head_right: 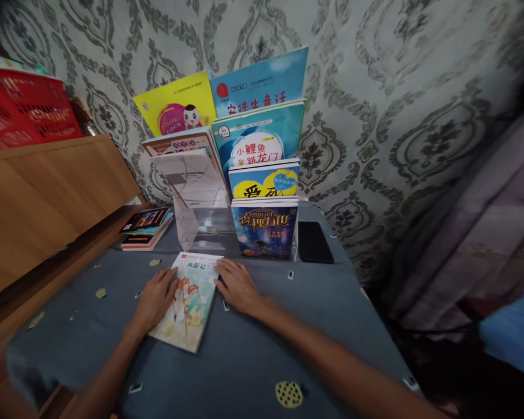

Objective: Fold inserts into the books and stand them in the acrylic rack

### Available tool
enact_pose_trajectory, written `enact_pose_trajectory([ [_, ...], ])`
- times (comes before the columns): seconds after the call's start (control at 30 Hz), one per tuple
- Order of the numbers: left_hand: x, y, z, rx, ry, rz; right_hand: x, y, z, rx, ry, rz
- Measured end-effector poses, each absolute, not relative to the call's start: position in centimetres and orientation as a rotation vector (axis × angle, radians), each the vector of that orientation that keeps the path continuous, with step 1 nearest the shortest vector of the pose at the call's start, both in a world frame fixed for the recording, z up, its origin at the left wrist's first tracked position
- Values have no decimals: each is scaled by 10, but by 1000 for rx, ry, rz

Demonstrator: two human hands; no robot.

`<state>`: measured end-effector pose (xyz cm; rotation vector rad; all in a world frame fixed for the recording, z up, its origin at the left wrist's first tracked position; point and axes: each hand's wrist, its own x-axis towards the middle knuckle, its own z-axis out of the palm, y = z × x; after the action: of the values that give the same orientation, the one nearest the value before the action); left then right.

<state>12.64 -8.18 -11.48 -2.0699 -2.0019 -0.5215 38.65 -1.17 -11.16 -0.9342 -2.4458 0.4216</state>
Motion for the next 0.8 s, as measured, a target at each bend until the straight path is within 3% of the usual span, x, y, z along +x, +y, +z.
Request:
enact_pose_trajectory([
  [0.8, 142, -93, -103, -2116, -1978, -499, 401, -27, -130, -947, -2372, 524],
])
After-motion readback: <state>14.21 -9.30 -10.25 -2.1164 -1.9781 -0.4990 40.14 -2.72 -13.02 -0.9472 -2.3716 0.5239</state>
